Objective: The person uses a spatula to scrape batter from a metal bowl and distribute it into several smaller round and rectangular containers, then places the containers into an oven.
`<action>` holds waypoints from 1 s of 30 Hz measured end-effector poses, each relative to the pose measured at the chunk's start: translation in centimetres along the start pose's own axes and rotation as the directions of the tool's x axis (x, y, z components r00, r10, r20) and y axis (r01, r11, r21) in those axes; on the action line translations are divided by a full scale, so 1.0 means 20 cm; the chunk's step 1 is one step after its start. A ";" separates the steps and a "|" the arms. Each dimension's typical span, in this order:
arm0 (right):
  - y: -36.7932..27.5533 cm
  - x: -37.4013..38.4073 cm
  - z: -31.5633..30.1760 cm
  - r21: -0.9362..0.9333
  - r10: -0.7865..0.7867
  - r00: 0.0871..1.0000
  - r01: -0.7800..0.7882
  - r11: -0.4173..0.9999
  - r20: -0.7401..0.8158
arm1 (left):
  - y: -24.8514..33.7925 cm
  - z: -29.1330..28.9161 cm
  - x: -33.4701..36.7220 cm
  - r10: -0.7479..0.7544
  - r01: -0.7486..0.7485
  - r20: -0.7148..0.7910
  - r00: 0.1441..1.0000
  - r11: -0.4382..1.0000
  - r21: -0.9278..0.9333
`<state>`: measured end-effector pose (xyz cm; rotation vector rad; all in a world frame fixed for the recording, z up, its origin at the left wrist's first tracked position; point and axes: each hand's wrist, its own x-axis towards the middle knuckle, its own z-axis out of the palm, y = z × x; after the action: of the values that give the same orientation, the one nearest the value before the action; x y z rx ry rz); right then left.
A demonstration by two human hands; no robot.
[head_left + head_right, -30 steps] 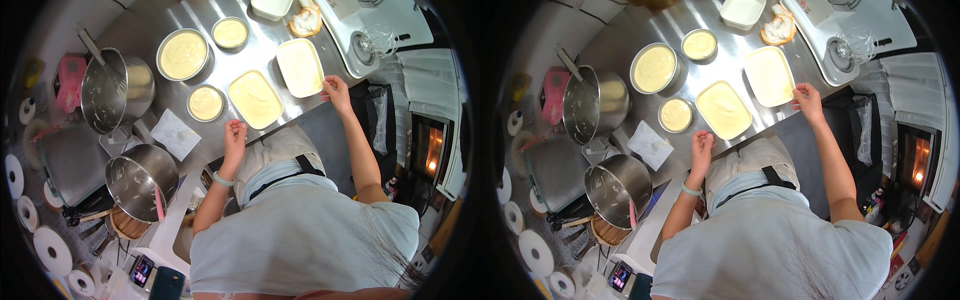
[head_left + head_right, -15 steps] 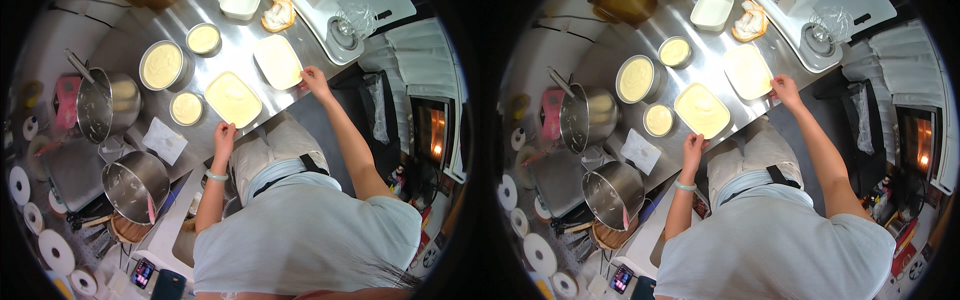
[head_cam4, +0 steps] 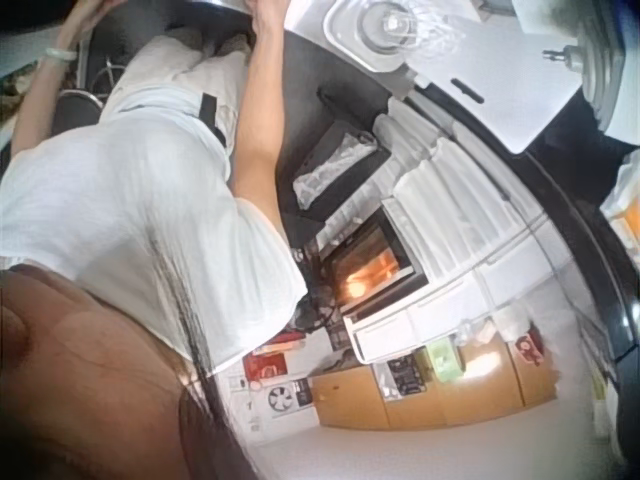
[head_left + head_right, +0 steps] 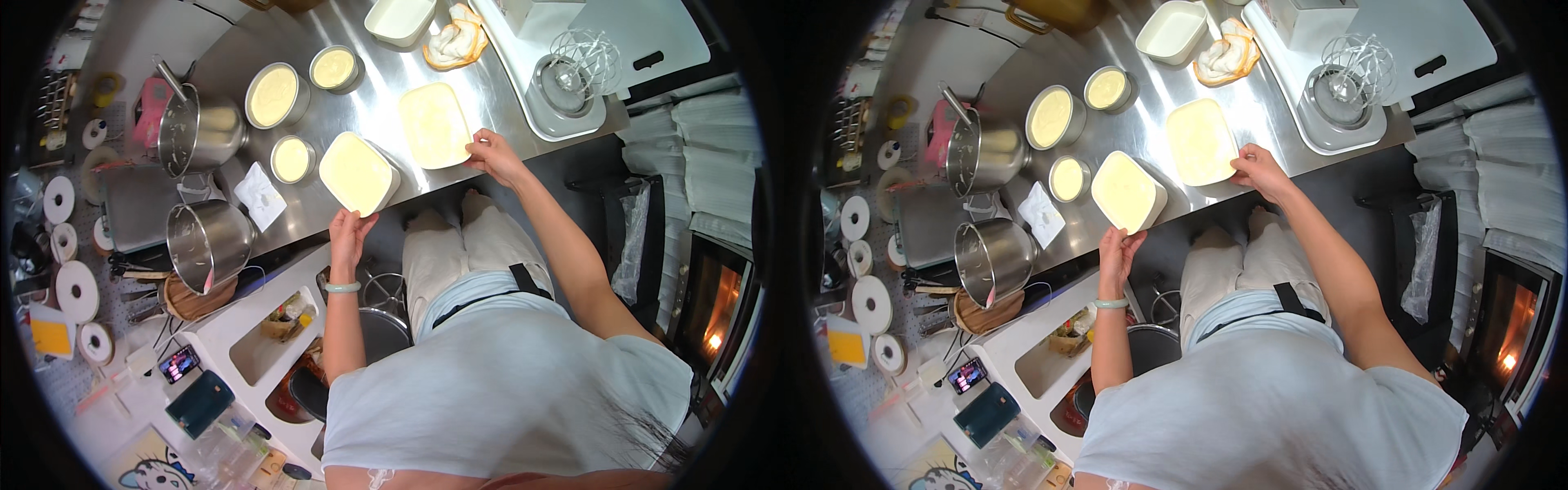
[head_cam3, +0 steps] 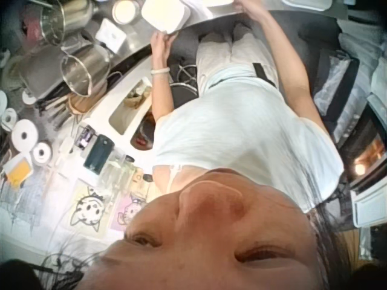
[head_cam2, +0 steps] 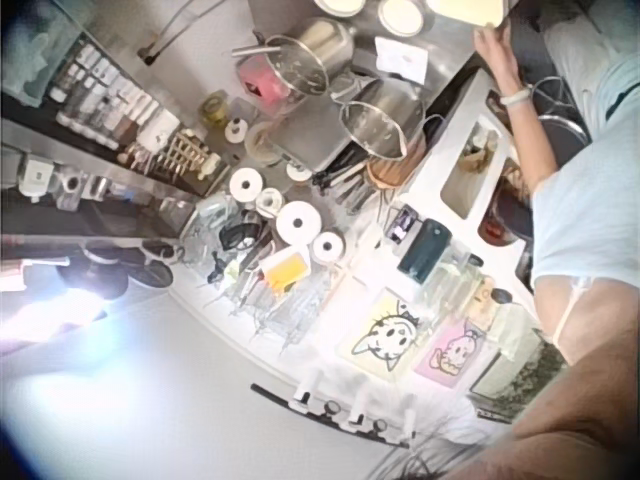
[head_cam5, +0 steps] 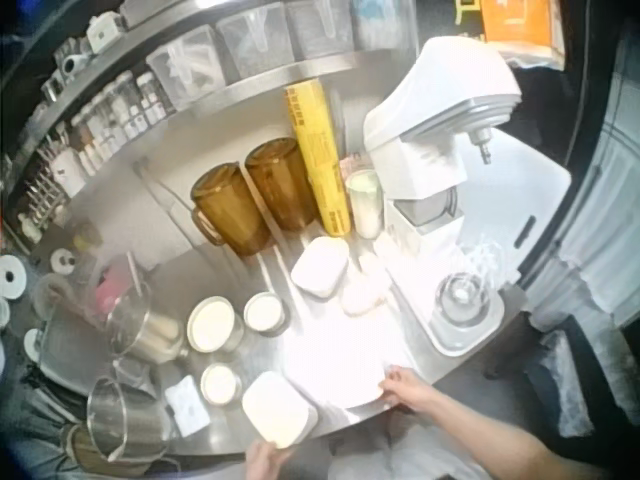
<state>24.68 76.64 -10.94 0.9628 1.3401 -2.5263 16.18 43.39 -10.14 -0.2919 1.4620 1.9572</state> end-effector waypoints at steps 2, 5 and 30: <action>0.01 -0.03 -0.02 0.017 -0.041 0.999 0.041 0.999 -0.011 | -0.02 0.04 -0.05 0.018 -0.017 -0.016 1.000 0.999 0.036; 0.05 -0.03 -0.06 -0.160 -0.136 0.988 0.122 0.980 -0.078 | -0.03 0.08 -0.11 0.099 -0.100 0.016 0.995 0.993 0.069; 0.67 -3.25 -2.51 -0.243 -0.197 -0.161 0.351 0.904 -0.967 | -0.91 1.45 -0.94 -0.236 -0.076 0.625 0.744 0.899 0.431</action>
<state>105.09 96.10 -2.53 3.4225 1.6749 -1.6170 47.66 65.60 -3.74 0.5034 1.2965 1.3722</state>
